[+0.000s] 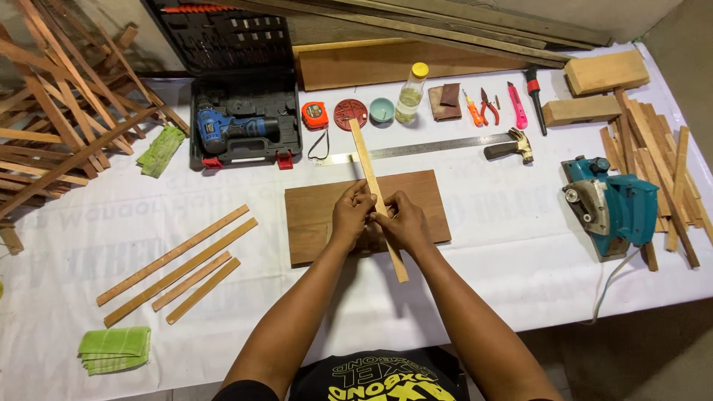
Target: The recorder is sanding small wooden strips and a larger wooden board to smooth their surfaces for furniture construction.
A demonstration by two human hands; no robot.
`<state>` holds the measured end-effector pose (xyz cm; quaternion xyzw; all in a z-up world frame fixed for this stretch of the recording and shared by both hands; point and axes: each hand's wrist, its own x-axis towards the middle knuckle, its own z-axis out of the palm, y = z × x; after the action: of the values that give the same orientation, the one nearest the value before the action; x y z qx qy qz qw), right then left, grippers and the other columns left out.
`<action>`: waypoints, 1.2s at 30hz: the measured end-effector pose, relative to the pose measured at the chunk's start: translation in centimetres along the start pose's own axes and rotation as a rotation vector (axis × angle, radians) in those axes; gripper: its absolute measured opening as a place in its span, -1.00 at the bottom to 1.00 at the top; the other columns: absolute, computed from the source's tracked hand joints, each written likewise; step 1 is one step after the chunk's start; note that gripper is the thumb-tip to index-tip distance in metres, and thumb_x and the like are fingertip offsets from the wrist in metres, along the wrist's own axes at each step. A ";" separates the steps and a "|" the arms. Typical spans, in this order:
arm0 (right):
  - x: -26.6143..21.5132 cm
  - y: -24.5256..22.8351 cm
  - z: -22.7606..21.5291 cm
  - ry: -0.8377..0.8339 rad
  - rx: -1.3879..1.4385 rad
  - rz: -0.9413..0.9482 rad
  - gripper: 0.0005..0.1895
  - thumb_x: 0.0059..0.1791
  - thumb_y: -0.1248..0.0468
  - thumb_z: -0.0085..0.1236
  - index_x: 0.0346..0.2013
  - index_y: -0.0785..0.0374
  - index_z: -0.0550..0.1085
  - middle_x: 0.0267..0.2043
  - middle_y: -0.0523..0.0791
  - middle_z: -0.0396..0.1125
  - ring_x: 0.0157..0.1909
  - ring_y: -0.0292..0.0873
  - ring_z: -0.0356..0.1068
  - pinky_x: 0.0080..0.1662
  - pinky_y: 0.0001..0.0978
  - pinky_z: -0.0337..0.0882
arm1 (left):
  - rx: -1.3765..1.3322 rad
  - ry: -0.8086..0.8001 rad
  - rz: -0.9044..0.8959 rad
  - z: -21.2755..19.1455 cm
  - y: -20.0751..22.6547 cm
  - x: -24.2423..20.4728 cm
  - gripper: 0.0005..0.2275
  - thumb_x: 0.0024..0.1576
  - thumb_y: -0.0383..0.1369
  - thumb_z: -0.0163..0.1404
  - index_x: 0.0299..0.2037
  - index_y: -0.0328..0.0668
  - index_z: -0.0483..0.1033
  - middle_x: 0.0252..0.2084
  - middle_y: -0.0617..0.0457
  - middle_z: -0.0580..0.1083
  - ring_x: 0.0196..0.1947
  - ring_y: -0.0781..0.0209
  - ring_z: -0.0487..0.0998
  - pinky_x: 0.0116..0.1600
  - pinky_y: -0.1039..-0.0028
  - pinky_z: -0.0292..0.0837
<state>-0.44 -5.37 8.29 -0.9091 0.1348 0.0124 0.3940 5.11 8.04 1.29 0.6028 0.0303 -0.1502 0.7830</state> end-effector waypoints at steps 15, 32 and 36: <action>1.9 14.7 -11.1 -0.021 0.327 0.250 -0.64 -0.01 0.24 0.18 0.09 0.20 0.52 -0.35 -0.13 0.51 -0.40 -0.26 0.51 -0.36 -0.37 0.48 | 0.222 -0.069 -0.181 17.0 -7.4 0.0 -0.54 0.15 -0.44 0.14 0.30 -0.14 0.44 -0.07 0.04 0.55 -0.34 0.24 0.57 -0.35 0.45 0.54; 2.5 22.7 -15.9 -0.142 0.074 0.231 -0.71 -0.03 0.22 0.21 -0.02 0.15 0.58 -0.38 -0.11 0.52 -0.39 -0.19 0.51 -0.26 -0.34 0.48 | 0.874 -0.036 -0.040 25.9 -9.2 -2.6 -0.54 0.10 -0.41 0.11 0.25 -0.20 0.44 0.02 -0.14 0.53 0.00 -0.05 0.58 0.10 0.24 0.49; 2.8 23.2 -16.0 -0.147 0.024 0.223 -0.71 -0.03 0.22 0.19 -0.02 0.15 0.57 -0.35 -0.11 0.53 -0.32 -0.17 0.52 -0.19 -0.31 0.49 | 0.858 -0.034 -0.035 26.2 -9.3 -2.5 -0.53 0.09 -0.43 0.10 0.26 -0.23 0.42 0.03 -0.13 0.52 0.01 -0.03 0.58 0.12 0.25 0.48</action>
<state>-4.99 -32.70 2.47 -0.8802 0.2060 0.1212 0.4101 -3.30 -18.58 0.29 0.8707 -0.0378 -0.1724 0.4590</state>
